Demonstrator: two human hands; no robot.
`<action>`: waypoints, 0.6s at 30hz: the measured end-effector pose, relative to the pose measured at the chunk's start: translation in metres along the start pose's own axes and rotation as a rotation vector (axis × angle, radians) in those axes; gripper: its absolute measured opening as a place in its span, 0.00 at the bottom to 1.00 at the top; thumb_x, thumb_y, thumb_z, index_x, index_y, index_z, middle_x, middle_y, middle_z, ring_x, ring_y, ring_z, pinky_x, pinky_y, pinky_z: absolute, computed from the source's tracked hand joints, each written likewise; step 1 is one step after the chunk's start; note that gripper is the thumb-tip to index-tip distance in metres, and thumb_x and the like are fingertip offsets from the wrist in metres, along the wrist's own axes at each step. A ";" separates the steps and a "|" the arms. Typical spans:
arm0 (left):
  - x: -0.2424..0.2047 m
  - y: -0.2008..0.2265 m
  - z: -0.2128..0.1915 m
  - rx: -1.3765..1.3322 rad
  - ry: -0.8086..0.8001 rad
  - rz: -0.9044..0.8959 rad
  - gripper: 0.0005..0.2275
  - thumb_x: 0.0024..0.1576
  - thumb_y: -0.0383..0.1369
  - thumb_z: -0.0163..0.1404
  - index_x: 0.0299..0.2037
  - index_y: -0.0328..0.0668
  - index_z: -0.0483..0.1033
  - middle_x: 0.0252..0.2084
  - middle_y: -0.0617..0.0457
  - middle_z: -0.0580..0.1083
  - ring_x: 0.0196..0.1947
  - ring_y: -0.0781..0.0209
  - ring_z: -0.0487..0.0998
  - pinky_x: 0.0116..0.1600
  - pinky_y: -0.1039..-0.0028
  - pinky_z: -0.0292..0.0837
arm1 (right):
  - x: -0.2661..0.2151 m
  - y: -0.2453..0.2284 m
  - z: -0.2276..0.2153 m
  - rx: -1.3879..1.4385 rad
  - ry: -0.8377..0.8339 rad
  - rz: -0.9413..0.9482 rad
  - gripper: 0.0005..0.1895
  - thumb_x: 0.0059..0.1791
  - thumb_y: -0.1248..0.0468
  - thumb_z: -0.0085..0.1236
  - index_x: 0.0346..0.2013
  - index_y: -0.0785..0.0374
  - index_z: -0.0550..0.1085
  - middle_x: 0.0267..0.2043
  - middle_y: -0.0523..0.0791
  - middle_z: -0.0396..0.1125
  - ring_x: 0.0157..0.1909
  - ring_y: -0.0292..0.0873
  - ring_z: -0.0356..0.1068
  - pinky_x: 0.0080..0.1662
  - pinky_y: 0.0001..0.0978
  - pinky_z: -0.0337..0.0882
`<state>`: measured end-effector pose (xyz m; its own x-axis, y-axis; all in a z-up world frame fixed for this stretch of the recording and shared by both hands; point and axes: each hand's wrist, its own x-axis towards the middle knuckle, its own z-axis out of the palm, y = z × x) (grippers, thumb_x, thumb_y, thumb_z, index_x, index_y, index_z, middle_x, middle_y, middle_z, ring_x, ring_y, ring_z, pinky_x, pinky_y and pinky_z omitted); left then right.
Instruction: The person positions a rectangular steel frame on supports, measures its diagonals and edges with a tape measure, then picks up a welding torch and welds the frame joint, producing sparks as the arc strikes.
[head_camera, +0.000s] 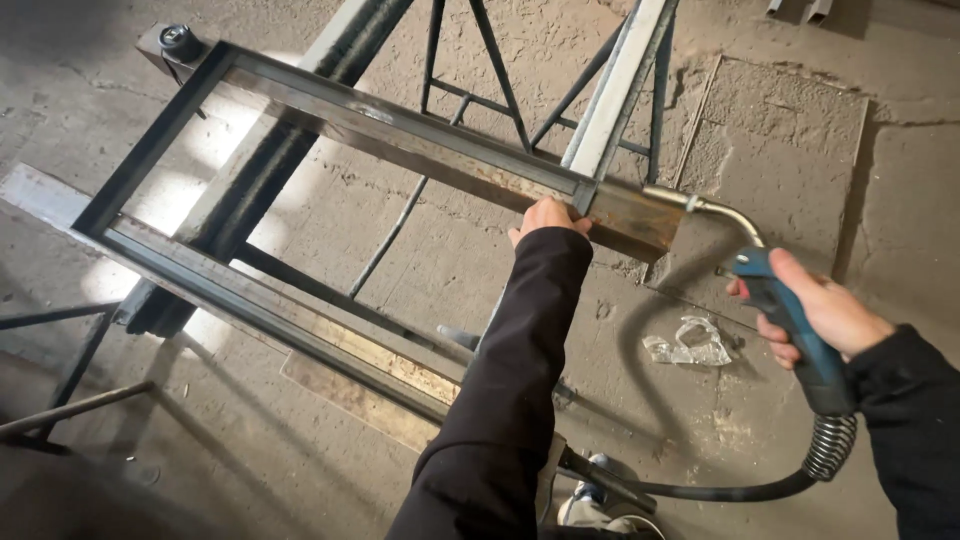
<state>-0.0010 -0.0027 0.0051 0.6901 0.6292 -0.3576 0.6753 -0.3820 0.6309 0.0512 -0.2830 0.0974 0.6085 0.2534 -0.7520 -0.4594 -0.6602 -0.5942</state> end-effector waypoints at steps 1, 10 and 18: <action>0.000 -0.001 0.001 0.000 0.001 0.002 0.09 0.55 0.40 0.60 0.41 0.49 0.84 0.49 0.53 0.80 0.54 0.55 0.77 0.71 0.48 0.52 | 0.000 0.006 -0.007 0.000 0.001 -0.002 0.37 0.56 0.32 0.31 0.50 0.62 0.72 0.18 0.44 0.53 0.17 0.41 0.52 0.24 0.38 0.58; 0.002 -0.002 -0.001 -0.010 0.026 -0.006 0.11 0.54 0.41 0.62 0.42 0.48 0.84 0.48 0.51 0.80 0.53 0.53 0.78 0.65 0.54 0.60 | 0.056 0.131 -0.106 0.334 -0.529 -0.282 0.43 0.58 0.29 0.25 0.53 0.69 0.63 0.17 0.45 0.54 0.11 0.41 0.54 0.18 0.39 0.63; 0.010 -0.009 0.005 0.033 0.043 -0.034 0.11 0.53 0.41 0.64 0.41 0.49 0.83 0.48 0.53 0.80 0.54 0.55 0.78 0.61 0.57 0.62 | 0.045 0.196 -0.162 0.255 -0.363 -0.296 0.45 0.52 0.29 0.29 0.60 0.69 0.61 0.15 0.47 0.57 0.08 0.42 0.57 0.15 0.41 0.66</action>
<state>0.0015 0.0039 -0.0076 0.6548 0.6708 -0.3482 0.7072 -0.3813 0.5954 0.0933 -0.5151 -0.0071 0.4937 0.6609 -0.5652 -0.4721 -0.3422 -0.8124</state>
